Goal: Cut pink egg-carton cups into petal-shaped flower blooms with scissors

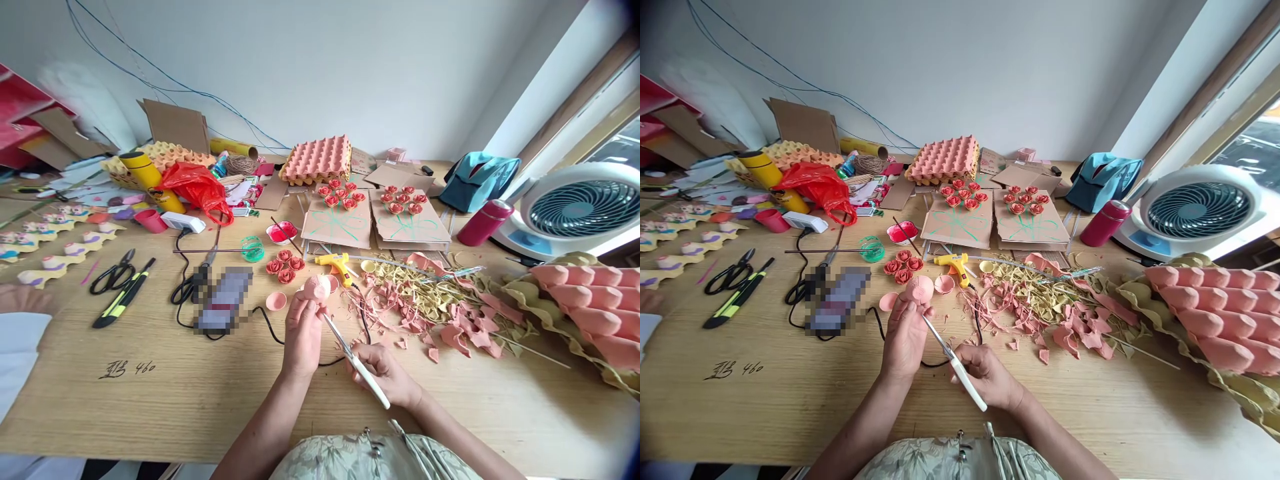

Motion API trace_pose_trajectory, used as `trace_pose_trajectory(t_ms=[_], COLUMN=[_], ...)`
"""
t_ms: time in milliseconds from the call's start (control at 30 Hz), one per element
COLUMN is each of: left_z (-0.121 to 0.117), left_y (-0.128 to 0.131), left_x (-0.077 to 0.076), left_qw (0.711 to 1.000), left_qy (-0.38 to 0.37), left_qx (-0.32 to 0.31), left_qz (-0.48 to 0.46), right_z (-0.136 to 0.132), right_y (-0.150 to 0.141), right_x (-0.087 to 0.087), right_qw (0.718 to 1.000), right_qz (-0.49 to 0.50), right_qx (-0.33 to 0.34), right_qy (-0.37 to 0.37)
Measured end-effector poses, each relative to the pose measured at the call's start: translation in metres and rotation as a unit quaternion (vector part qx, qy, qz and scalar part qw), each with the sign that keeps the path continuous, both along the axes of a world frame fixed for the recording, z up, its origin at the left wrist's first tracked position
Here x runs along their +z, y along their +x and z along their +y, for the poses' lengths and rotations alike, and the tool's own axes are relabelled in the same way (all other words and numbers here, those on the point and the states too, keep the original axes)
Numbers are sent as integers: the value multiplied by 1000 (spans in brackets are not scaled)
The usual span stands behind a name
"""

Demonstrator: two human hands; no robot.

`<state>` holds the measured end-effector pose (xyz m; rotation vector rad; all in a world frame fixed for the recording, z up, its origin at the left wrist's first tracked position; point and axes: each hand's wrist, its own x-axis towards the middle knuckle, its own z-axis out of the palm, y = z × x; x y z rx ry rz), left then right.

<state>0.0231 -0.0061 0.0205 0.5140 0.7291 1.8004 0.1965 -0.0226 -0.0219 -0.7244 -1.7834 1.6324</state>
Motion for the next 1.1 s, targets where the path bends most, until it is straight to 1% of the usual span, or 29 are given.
trace_pose_trajectory(t_ms=[67,167,300,433,500,633,767,833,900,967,1033,1100], left_z=[2,4,3,1,-1,-1,0,-1,-5,-10,-15,-17], left_y=[-3,-5,-1,4,5,6,5,7,10,15,20,23], left_x=[0,-2,-6,-8,-8,-7,-9,-10,-9,-8,-7,-7], left_qw=[1000,999,997,995,995,994,993,992,986,973,955,944], left_qy=[-10,-32,-46,-58,-55,-54,-56,-57,-49,-22,5,19], left_qx=[5,-12,-48,-79,-88,-100,-102,-113,-147,-211,-281,-307], left_qz=[-18,-40,-28,-13,-7,5,10,26,55,86,100,115], right_z=[0,1,4,7,7,5,4,4,4,4,4,4], right_y=[0,2,5,7,6,4,4,5,6,8,11,13], right_x=[0,-2,-6,-3,0,3,2,0,-2,-4,-6,-6], right_qw=[1000,999,994,989,988,990,991,990,986,979,970,962], right_qz=[8,24,51,53,47,46,53,56,65,77,82,78], right_qx=[-8,-42,-98,-136,-142,-129,-120,-127,-151,-188,-227,-259], right_qy=[-4,-8,-18,-39,-45,-35,-36,-33,-24,-15,-17,-25])
